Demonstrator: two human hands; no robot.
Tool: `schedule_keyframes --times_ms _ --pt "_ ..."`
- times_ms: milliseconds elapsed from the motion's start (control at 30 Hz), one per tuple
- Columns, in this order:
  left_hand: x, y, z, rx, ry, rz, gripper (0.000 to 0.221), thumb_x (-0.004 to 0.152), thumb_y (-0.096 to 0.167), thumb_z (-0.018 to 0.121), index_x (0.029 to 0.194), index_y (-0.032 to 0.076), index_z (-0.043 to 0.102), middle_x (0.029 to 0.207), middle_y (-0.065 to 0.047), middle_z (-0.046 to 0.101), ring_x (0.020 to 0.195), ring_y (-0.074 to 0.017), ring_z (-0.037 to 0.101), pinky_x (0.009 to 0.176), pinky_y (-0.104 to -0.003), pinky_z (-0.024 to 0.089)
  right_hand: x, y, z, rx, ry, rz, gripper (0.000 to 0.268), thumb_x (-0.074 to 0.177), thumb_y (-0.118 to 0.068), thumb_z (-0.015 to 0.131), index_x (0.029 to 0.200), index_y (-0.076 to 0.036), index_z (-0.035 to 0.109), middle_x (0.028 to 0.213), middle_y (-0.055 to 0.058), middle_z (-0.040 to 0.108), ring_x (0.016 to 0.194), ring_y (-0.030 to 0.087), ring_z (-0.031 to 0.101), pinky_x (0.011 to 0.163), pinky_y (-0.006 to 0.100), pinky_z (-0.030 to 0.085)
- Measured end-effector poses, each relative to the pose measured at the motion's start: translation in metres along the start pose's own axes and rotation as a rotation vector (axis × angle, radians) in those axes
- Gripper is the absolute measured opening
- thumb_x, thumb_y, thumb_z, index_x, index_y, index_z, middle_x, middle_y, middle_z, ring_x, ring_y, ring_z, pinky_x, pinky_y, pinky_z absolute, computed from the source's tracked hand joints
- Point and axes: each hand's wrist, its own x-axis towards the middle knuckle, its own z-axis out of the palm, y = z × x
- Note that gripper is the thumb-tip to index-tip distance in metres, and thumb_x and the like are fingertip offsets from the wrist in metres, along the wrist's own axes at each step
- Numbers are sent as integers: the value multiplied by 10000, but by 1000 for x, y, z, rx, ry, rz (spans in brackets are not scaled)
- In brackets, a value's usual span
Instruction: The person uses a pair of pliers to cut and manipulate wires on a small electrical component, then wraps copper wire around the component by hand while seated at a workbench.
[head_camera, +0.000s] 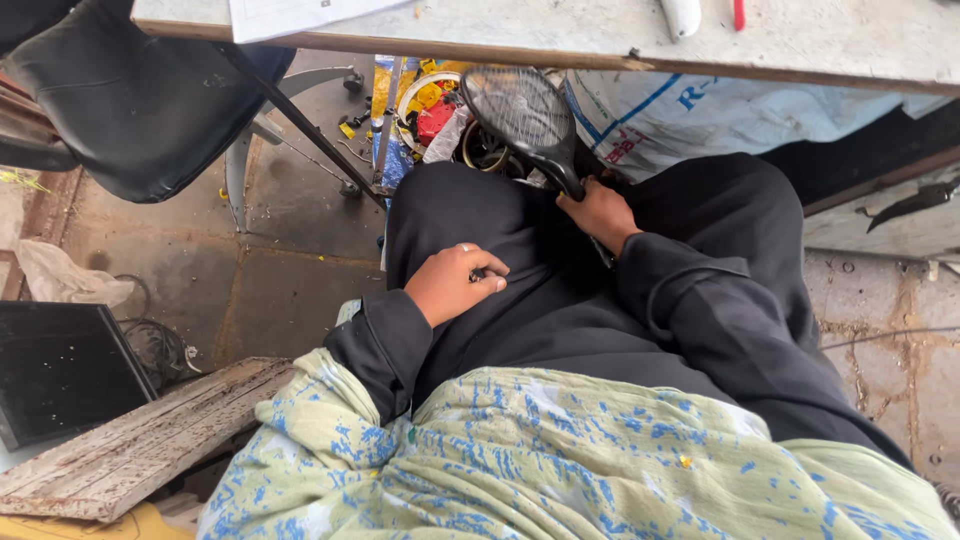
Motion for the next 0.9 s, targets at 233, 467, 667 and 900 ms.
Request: schedule_keyframes --times_ms 233,467,667,900 --pt "-8 -8 -3 -24 -58 -62 248 847 258 764 1059 129 778 926 -37 733 839 -215 725 787 -337 573 27 1 30 -345 -272 134 637 910 -571 629 1186 -7 732 1187 222 720 1091 402 696 918 499 551" --pt "-3 -16 -9 -40 -68 -133 277 857 258 758 1106 136 768 899 -36 743 821 -210 716 784 -332 570 44 -2 37 -284 -296 182 613 898 -544 662 1127 18 748 1135 230 738 1037 406 714 884 502 557" --pt "7 -31 -6 -332 7 -138 321 884 259 770 1159 95 764 897 -23 736 826 -125 690 786 -300 549 43 -1 49 -327 -398 197 663 887 -594 661 1159 7 736 1174 212 730 1062 397 709 898 497 559" --pt "18 -65 5 -898 20 -462 551 900 199 735 1388 39 536 1068 -37 626 821 -123 551 729 -264 480 37 9 61 -471 -453 72 782 901 -736 566 1233 -48 735 1267 178 711 1185 376 671 994 468 519"
